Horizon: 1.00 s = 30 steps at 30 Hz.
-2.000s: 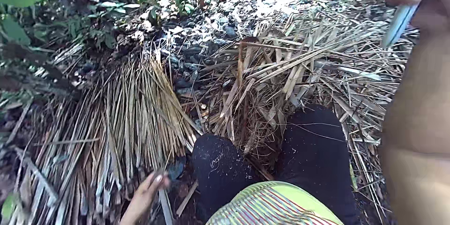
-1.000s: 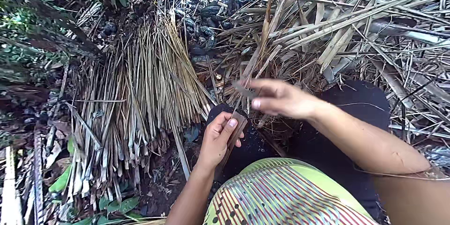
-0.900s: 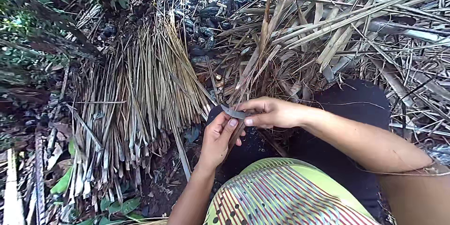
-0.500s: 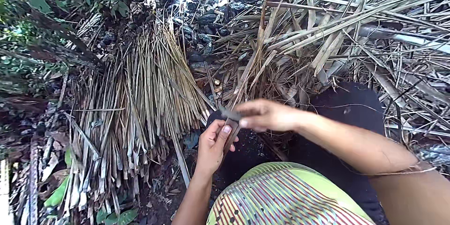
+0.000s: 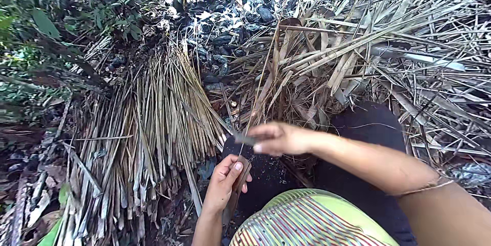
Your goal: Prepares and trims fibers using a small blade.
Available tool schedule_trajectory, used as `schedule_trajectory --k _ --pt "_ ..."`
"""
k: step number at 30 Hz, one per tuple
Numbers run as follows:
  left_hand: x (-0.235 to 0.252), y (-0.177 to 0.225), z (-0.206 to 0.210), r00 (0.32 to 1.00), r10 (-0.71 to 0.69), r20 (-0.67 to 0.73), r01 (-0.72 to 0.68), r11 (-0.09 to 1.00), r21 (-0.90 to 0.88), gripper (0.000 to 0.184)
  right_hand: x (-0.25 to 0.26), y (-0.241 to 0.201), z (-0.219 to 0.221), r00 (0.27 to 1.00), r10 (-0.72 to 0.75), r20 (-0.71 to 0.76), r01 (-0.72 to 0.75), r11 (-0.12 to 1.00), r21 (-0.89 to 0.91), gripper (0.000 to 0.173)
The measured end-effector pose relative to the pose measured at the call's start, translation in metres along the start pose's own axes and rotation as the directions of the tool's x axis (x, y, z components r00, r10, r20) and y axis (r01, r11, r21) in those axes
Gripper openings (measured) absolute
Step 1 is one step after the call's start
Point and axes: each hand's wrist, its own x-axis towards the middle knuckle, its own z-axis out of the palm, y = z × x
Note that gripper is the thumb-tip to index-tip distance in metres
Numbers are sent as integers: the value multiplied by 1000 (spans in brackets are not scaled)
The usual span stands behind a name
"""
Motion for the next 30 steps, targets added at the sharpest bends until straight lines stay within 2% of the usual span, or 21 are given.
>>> schedule_trajectory --k 1,2,5,7,10,12,15,18,19,21,24,25,26,28,30 --pt "0 -2 -4 999 -5 38 6 1000 -29 16 1 1 4 999 31 44 -30 999 -11 36" --pt "-2 -6 -11 997 -12 82 16 998 -56 18 1 -6 -1 1000 15 2 -15 1000 -13 35" --pt "-12 -27 -33 984 -59 169 77 992 -100 21 -2 -35 -46 945 -233 -231 244 970 19 35" --pt "-15 -33 -35 986 -49 162 61 996 -67 26 -3 -43 -63 887 -362 -285 378 926 -1 34" --pt "-3 -23 -16 985 127 116 -136 988 76 35 -6 -35 -45 922 -311 -229 307 950 -55 39" --pt "8 -10 3 974 227 6 -225 965 138 29 -6 -17 -25 955 -227 -190 226 974 -29 42" --pt "15 1 20 963 257 -82 -246 961 128 20 -8 4 1 989 -105 -102 104 994 -17 40" --pt "15 0 23 976 214 -47 -214 977 -4 17 -14 12 16 994 -77 76 81 995 -50 37" --pt "14 0 22 981 194 -16 -195 980 -42 17 -15 8 13 995 -76 69 80 995 -60 37" --pt "9 -2 16 986 156 51 -153 986 -65 18 -16 -10 -6 988 -128 -80 122 990 -76 38" --pt "-2 -9 8 991 113 66 -108 992 -72 19 -11 -34 -50 893 -323 -314 326 944 -44 42" --pt "-3 -12 7 993 104 56 -100 992 -75 19 -9 -37 -57 870 -353 -345 369 929 -21 43" --pt "-3 -13 6 994 98 42 -94 992 -81 19 -9 -35 -53 875 -334 -349 353 936 -9 44" --pt "-1 -11 8 996 92 21 -89 991 -95 18 -12 -15 -24 949 -186 -256 195 981 9 45" --pt "3 -9 10 995 100 19 -96 987 -131 17 -12 7 6 999 -32 6 32 999 -18 40"
